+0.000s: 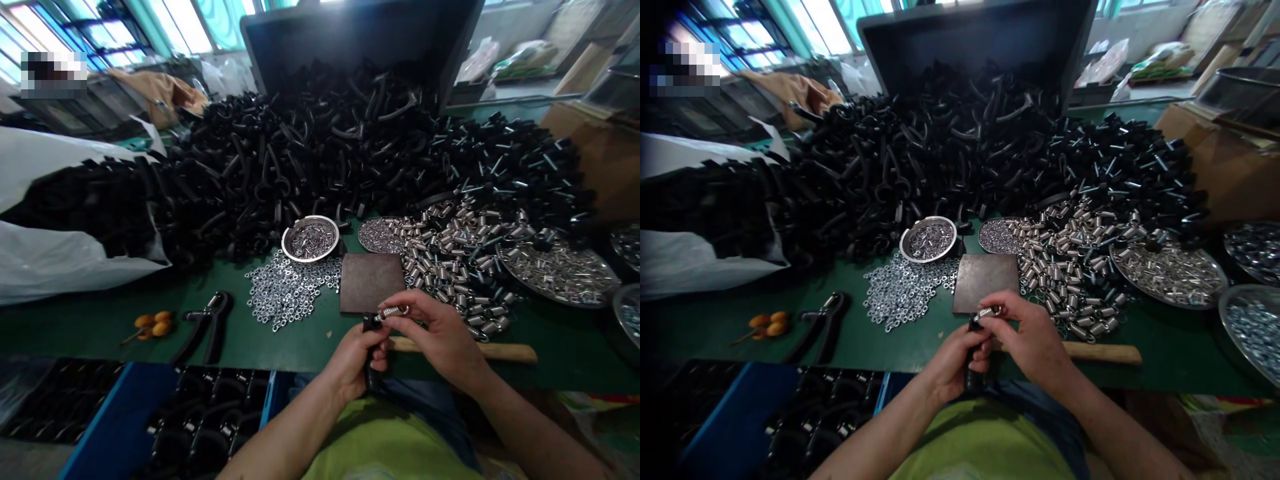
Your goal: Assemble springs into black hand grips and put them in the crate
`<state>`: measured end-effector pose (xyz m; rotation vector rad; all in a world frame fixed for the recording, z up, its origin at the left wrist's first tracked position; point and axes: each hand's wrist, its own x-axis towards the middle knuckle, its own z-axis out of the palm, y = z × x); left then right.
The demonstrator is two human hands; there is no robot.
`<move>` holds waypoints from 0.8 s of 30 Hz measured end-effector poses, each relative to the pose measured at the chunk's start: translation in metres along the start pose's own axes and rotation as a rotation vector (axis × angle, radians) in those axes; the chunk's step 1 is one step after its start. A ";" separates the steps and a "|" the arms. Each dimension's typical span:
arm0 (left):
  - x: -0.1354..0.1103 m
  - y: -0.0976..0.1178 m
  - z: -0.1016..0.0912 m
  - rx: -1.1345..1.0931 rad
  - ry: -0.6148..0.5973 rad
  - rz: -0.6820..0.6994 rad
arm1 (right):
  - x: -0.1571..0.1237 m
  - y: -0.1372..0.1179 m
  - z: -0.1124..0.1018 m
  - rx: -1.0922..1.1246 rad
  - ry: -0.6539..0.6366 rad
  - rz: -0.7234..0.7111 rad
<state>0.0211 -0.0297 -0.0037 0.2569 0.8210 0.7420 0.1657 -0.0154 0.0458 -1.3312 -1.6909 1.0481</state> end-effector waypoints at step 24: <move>-0.007 0.021 -0.010 0.446 0.011 0.196 | 0.019 0.087 -0.046 -0.931 -0.084 0.091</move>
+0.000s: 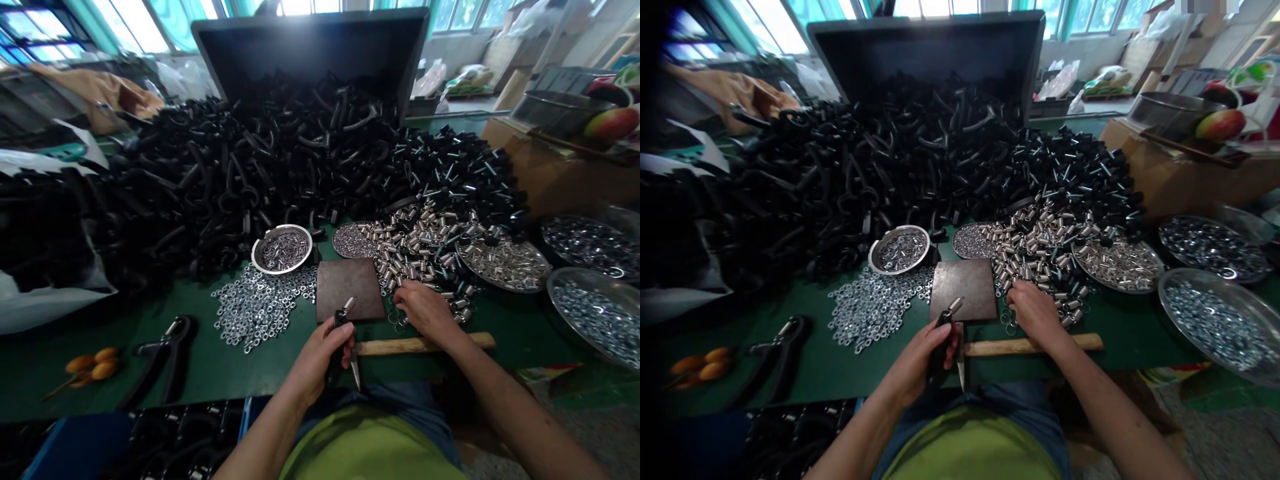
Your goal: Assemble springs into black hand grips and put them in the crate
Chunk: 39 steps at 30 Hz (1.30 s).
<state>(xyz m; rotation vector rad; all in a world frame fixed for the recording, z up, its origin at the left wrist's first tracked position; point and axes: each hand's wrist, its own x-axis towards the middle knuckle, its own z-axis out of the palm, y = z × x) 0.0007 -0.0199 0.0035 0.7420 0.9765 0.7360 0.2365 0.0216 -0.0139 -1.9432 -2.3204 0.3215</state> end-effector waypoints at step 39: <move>0.021 0.002 0.008 -0.419 0.044 -0.130 | 0.094 0.036 -0.043 -0.294 -0.027 0.106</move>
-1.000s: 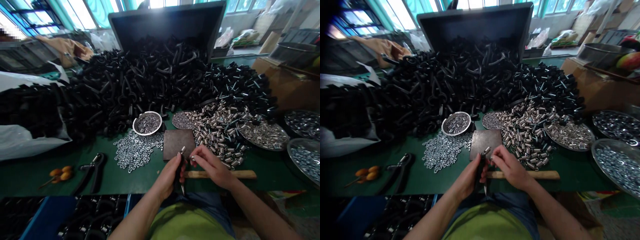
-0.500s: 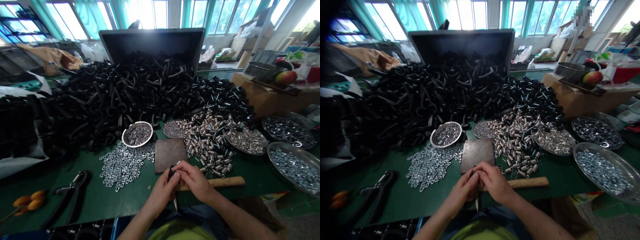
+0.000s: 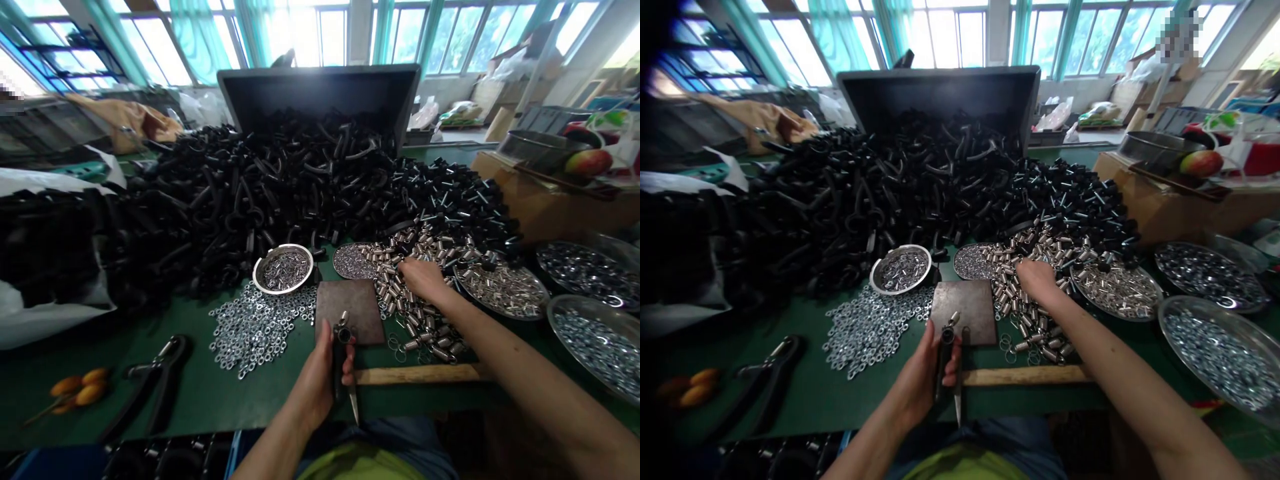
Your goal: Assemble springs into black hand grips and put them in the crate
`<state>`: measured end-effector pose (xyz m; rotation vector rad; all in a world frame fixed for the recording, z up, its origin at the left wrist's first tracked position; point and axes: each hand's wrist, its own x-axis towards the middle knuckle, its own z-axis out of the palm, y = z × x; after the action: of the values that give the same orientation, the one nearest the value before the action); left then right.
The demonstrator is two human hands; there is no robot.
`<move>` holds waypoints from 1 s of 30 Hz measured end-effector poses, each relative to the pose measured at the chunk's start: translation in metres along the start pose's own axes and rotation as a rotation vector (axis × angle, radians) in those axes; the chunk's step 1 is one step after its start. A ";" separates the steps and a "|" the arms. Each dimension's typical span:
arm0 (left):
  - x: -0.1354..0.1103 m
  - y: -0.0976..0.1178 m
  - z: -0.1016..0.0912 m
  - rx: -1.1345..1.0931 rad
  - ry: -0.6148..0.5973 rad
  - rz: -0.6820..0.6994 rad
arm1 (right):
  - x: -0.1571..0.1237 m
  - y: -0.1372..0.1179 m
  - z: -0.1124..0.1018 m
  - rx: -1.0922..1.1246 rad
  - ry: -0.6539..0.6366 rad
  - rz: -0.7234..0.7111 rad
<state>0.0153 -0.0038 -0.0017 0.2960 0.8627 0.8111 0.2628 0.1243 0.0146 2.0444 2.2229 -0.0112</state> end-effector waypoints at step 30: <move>0.012 0.007 0.004 -0.377 -0.075 -0.024 | -0.101 -0.061 -0.039 0.932 0.352 -0.404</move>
<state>0.0194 0.0097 -0.0021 -0.0163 0.6258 0.9155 0.2065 0.0219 0.0585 1.9621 3.2361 -0.9577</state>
